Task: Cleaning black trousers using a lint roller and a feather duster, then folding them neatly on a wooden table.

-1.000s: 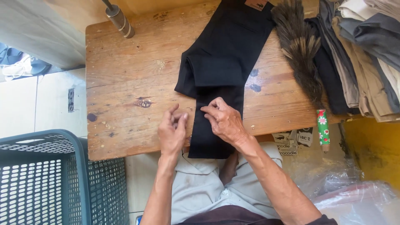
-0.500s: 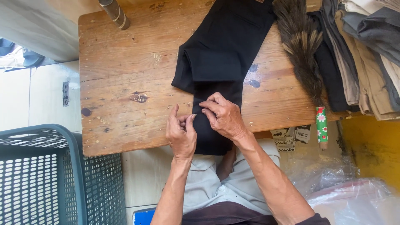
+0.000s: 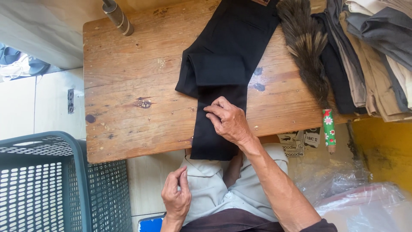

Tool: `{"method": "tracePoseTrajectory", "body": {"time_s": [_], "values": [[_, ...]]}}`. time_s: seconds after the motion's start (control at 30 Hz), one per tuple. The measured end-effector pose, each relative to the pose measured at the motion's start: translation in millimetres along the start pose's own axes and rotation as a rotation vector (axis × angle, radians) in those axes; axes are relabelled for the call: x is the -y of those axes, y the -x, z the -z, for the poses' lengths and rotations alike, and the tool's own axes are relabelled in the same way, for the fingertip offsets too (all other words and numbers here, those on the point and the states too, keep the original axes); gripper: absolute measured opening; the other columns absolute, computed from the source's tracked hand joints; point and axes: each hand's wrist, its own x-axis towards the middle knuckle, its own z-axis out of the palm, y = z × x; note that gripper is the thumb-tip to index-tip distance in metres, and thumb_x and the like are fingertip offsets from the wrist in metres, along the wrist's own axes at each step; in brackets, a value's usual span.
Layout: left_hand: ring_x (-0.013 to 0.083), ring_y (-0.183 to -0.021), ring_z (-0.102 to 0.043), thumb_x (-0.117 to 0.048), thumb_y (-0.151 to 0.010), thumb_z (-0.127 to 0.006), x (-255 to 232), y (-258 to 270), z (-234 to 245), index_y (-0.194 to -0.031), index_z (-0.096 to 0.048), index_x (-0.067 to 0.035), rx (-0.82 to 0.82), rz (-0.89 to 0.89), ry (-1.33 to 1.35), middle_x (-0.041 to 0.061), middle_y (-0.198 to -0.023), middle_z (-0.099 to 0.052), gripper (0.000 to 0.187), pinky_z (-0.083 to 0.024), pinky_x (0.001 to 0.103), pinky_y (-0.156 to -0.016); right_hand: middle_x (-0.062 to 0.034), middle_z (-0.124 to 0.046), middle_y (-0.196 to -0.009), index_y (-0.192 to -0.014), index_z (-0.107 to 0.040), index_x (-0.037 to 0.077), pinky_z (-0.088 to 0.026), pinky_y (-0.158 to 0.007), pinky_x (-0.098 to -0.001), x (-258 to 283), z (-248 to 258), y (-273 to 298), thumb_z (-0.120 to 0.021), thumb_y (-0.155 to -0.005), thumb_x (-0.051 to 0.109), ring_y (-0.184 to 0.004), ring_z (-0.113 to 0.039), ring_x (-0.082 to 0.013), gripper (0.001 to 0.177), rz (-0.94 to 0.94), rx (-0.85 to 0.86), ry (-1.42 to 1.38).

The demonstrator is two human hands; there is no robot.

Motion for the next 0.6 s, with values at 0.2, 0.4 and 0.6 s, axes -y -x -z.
{"method": "tracePoseTrajectory", "body": {"time_s": [0.2, 0.4, 0.6], "values": [[0.0301, -0.131, -0.05, -0.029, -0.078, -0.079, 66.0, 10.7, 16.5, -0.148, -0.048, -0.007, 0.33, 0.472, -0.316, 0.013, -0.139, -0.05, 0.08, -0.04, 0.048, -0.11, -0.0017, -0.065, -0.096, -0.095, -0.078, 0.005, -0.05, -0.06, -0.0265, -3.6, 1.0, 3.5, -0.073, -0.085, 0.003, -0.061, -0.059, -0.0137, 0.012, -0.001, -0.021, -0.03], [0.0222, -0.126, -0.065, -0.021, -0.093, -0.062, 4.2, -37.3, -0.1, -0.136, -0.061, 0.002, 0.36, 0.594, 0.392, 0.014, -0.137, -0.069, 0.049, -0.048, 0.033, -0.108, -0.0034, -0.068, -0.093, -0.098, -0.078, 0.002, -0.046, -0.058, -0.0259, -8.4, 5.7, 2.4, -0.072, -0.085, -0.003, -0.06, -0.054, -0.0125, 0.014, -0.081, -0.036, -0.255], [0.0154, -0.092, -0.062, -0.03, -0.104, -0.051, -5.6, -34.8, -20.3, -0.108, -0.07, 0.005, 0.301, 0.541, 0.727, 0.01, -0.102, -0.071, 0.04, -0.05, 0.029, -0.091, -0.0041, -0.069, -0.094, -0.097, -0.078, 0.0, -0.045, -0.057, -0.0255, -8.1, 7.0, 1.6, -0.072, -0.085, -0.004, -0.06, -0.053, -0.0126, 0.014, -0.084, -0.036, -0.278]]}}
